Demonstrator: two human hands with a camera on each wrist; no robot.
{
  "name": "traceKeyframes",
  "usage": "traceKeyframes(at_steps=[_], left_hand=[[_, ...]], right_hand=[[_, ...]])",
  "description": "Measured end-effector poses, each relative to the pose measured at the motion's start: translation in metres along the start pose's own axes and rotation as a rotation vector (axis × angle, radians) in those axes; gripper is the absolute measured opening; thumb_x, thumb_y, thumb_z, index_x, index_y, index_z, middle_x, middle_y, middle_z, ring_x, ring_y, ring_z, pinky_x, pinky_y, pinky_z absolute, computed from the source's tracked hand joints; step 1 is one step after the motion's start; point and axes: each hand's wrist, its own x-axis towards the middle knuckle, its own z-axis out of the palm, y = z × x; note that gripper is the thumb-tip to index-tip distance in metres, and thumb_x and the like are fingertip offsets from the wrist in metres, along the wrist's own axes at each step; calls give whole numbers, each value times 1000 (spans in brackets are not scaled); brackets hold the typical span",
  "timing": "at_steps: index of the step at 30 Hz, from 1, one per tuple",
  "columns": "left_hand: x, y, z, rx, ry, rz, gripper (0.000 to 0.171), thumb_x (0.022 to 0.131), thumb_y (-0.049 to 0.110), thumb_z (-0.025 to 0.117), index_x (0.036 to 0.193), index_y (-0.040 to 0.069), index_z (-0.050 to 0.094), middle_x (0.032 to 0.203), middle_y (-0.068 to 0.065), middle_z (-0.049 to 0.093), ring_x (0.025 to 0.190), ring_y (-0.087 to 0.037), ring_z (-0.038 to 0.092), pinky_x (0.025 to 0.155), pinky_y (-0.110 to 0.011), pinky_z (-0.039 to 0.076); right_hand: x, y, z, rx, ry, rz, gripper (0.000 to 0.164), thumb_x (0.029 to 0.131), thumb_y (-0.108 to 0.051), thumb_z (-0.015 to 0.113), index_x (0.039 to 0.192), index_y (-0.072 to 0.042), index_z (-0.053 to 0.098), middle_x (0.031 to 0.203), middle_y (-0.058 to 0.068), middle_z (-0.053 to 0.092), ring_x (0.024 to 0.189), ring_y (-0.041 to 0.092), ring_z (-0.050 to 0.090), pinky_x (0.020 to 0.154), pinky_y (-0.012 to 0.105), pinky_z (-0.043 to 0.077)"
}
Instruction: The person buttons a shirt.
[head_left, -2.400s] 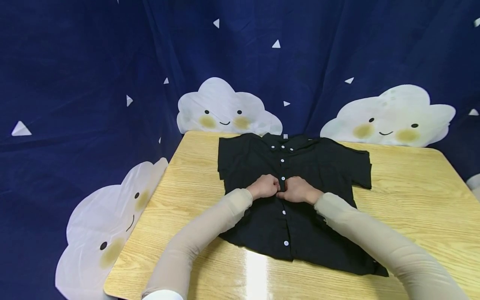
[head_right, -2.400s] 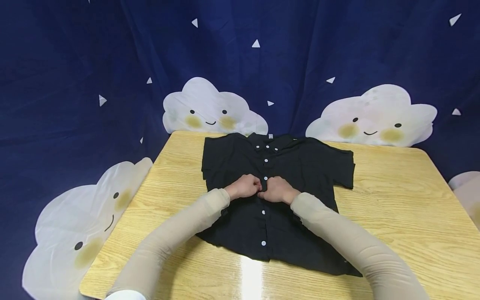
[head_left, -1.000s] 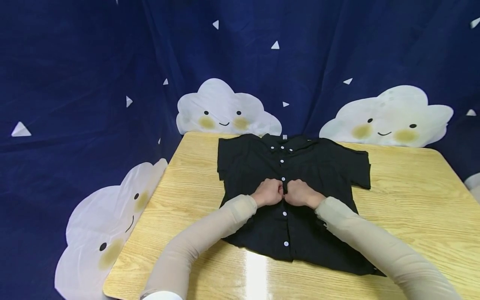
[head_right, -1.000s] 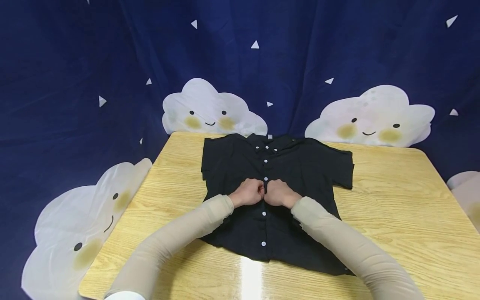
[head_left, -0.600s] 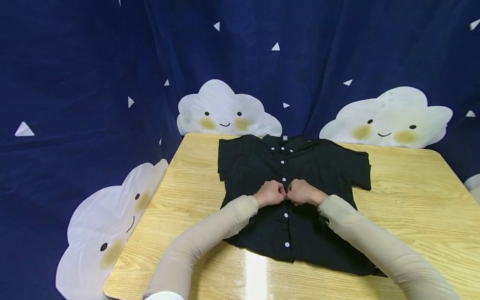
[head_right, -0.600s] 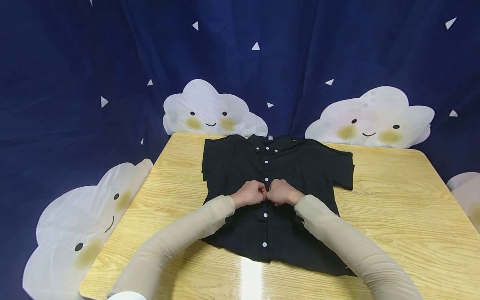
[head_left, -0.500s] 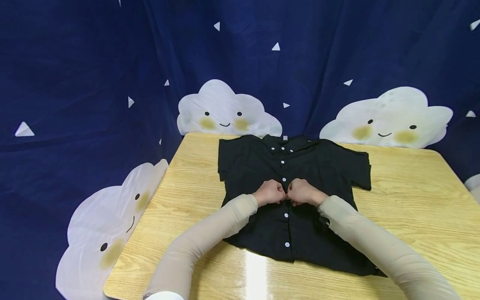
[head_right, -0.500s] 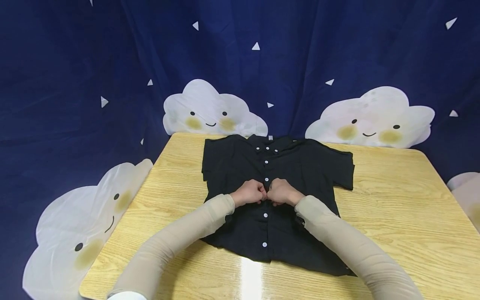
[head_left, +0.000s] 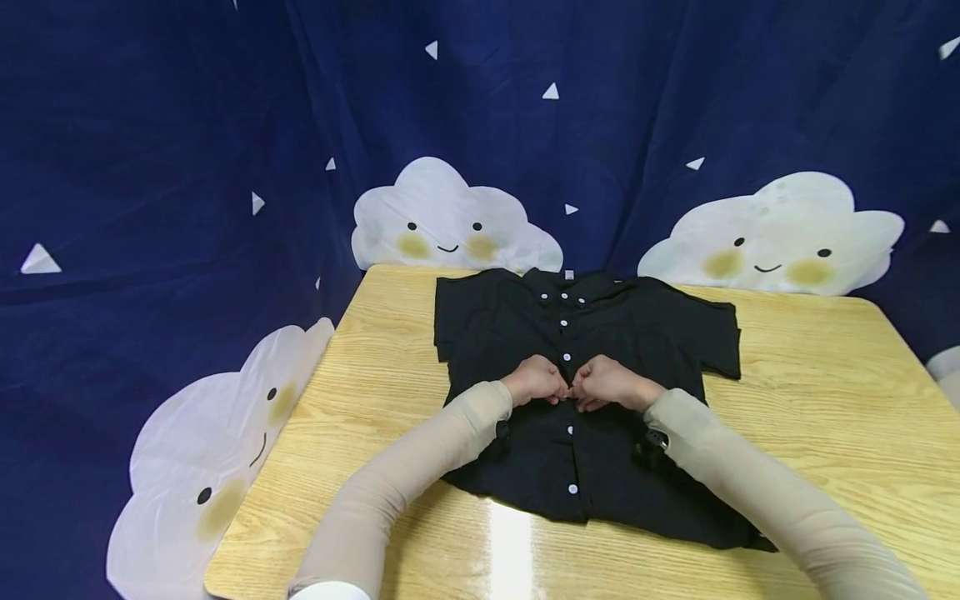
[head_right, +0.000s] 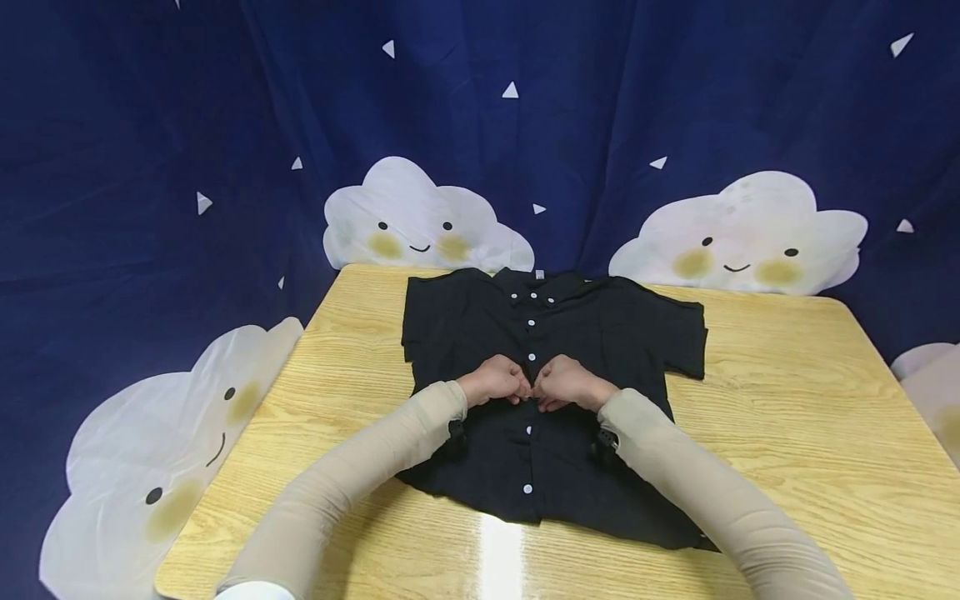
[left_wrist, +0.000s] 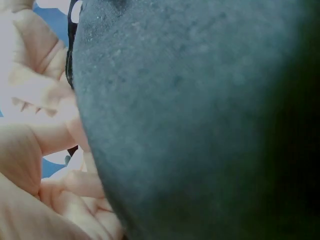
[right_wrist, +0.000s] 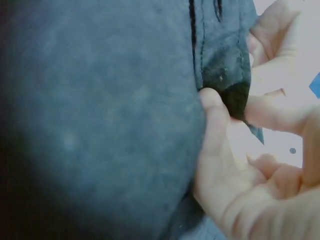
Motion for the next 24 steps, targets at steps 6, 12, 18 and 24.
traceKeyframes(at_steps=[6, 12, 18, 24], left_hand=[[0, 1, 3, -51, 0, -23, 13, 82, -7, 62, 72, -1, 68, 66, -2, 63, 51, -6, 53, 53, -17, 46], [2, 4, 5, -75, -15, -43, 17, 82, -10, 62, 68, -1, 62, 65, -4, 61, 48, -5, 50, 50, -16, 44], [4, 2, 3, -115, -47, -44, 19, 83, -12, 59, 67, -2, 61, 62, -3, 56, 50, -7, 50, 52, -17, 45], [4, 3, -4, -9, -82, -64, 30, 83, -4, 61, 56, 8, 55, 56, 0, 56, 48, -9, 51, 44, -20, 31]], right_hand=[[6, 6, -7, 122, -124, 40, 15, 84, 5, 43, 78, 3, 57, 68, 9, 60, 63, 16, 63, 62, 29, 54], [8, 7, -11, 170, -196, 74, 15, 85, 8, 43, 91, 7, 57, 69, 10, 60, 63, 14, 62, 61, 27, 53], [10, 7, -9, 94, -185, 51, 11, 88, 4, 51, 86, 8, 61, 69, 8, 61, 62, 13, 63, 60, 26, 53], [14, 8, -8, 24, -145, 54, 11, 85, -2, 60, 75, 2, 64, 63, 5, 61, 57, 12, 62, 55, 26, 52]])
